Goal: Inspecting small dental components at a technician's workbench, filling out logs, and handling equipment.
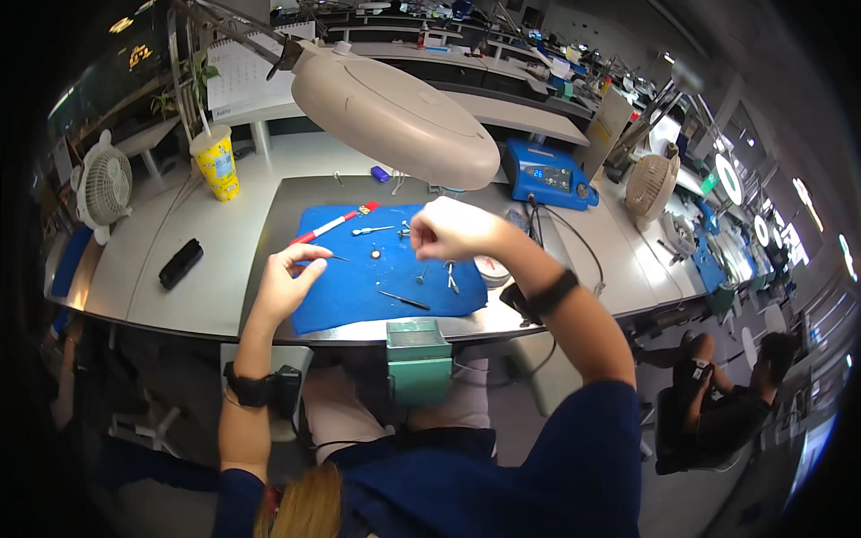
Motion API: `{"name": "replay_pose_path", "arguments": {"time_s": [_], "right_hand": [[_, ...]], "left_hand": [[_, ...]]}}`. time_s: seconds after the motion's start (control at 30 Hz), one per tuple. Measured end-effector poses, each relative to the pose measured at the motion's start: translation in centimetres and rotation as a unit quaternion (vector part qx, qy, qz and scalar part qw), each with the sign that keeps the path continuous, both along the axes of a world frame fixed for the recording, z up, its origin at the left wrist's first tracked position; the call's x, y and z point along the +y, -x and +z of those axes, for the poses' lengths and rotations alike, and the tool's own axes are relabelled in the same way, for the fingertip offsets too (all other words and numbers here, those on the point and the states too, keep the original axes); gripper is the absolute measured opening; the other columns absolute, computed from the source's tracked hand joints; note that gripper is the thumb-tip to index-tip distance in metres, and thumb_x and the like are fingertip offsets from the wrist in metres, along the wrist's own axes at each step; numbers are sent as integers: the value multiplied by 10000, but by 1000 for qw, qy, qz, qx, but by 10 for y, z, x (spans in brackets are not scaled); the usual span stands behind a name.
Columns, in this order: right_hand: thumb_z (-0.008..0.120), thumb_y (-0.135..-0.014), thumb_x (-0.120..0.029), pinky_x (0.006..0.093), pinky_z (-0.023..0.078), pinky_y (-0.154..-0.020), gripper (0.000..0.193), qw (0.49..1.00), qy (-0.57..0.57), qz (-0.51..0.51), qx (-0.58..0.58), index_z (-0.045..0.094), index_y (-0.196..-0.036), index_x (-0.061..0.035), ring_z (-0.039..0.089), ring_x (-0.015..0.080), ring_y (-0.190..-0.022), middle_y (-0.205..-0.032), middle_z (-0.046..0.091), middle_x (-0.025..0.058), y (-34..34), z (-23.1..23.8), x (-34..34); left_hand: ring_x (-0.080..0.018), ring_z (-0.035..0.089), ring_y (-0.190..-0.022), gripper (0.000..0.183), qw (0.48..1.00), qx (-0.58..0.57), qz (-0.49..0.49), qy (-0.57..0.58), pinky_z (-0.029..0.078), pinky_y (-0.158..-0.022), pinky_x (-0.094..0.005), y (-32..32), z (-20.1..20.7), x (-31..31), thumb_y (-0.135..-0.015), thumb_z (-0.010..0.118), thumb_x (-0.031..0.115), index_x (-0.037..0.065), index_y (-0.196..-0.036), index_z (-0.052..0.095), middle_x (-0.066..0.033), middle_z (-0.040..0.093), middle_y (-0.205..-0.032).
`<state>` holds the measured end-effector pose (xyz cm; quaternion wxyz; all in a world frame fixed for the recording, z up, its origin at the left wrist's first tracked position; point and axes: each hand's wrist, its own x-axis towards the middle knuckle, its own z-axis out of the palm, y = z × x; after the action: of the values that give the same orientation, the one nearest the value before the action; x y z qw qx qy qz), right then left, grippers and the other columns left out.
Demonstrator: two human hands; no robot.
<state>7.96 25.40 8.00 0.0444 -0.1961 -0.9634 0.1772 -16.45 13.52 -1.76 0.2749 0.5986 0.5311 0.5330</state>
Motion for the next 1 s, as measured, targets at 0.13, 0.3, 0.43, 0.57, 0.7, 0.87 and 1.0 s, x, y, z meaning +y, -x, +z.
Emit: {"name": "replay_pose_path", "arguments": {"time_s": [0.13, 0.3, 0.43, 0.57, 0.7, 0.87, 1.0], "right_hand": [[659, -710, -70, 237, 423, -510, 89, 983, 102, 25, 150, 606, -775, -40, 541, 128, -618, -731, 563, 58, -31, -8, -84], [658, -723, -25, 217, 388, -490, 118, 943, 145, 8, 298, 595, -821, -43, 501, 112, -621, -789, 529, 49, -34, -43, -121], [673, -701, -5, 203, 360, -484, 169, 924, 143, -1, 354, 619, -844, -76, 471, 88, -600, -770, 541, 18, -21, -55, -102], [674, -710, -4, 198, 364, -479, 155, 906, 185, 4, 380, 619, -846, -56, 476, 77, -597, -734, 545, 21, -7, -67, -92], [671, -717, 7, 204, 385, -485, 154, 890, 207, -10, 407, 616, -851, -41, 483, 73, -597, -719, 545, 20, 0, -75, -96], [630, -731, 52, 188, 397, -509, 253, 896, 237, 13, 376, 581, -969, -20, 504, 76, -612, -746, 545, 38, -5, -80, -99], [643, -717, 59, 190, 407, -511, 268, 878, 257, 9, 405, 573, -970, 6, 515, 82, -616, -748, 553, 48, -6, -89, -102]], "left_hand": [[-66, 544, -791, 182, 957, -119, -253, 77, 434, -702, -215, -62, 22, -46, -829, 606, 152, 22, -951, 646, -24, 625, -868], [-61, 528, -831, 219, 898, -189, -371, 145, 432, -739, -211, -85, 22, -48, -841, 603, 145, -4, -1001, 620, -33, 622, -936], [-112, 549, -879, 184, 918, -200, -313, 140, 445, -785, -248, -73, 20, -39, -817, 613, 68, -29, -973, 615, -77, 614, -933], [-130, 556, -872, 177, 918, -262, -278, 105, 449, -769, -249, -69, 8, -38, -805, 613, 30, -36, -970, 614, -83, 606, -933], [-129, 556, -864, 175, 918, -272, -272, 91, 450, -759, -244, -67, 1, -41, -801, 617, 29, -30, -965, 617, -76, 601, -910], [-128, 569, -838, 195, 931, -256, -257, 50, 456, -737, -246, -69, -3, -45, -751, 662, -3, -19, -942, 625, -79, 600, -875], [-123, 570, -839, 190, 937, -241, -252, 36, 459, -737, -250, -71, -4, -47, -746, 668, 3, -16, -931, 629, -75, 602, -874]]}}
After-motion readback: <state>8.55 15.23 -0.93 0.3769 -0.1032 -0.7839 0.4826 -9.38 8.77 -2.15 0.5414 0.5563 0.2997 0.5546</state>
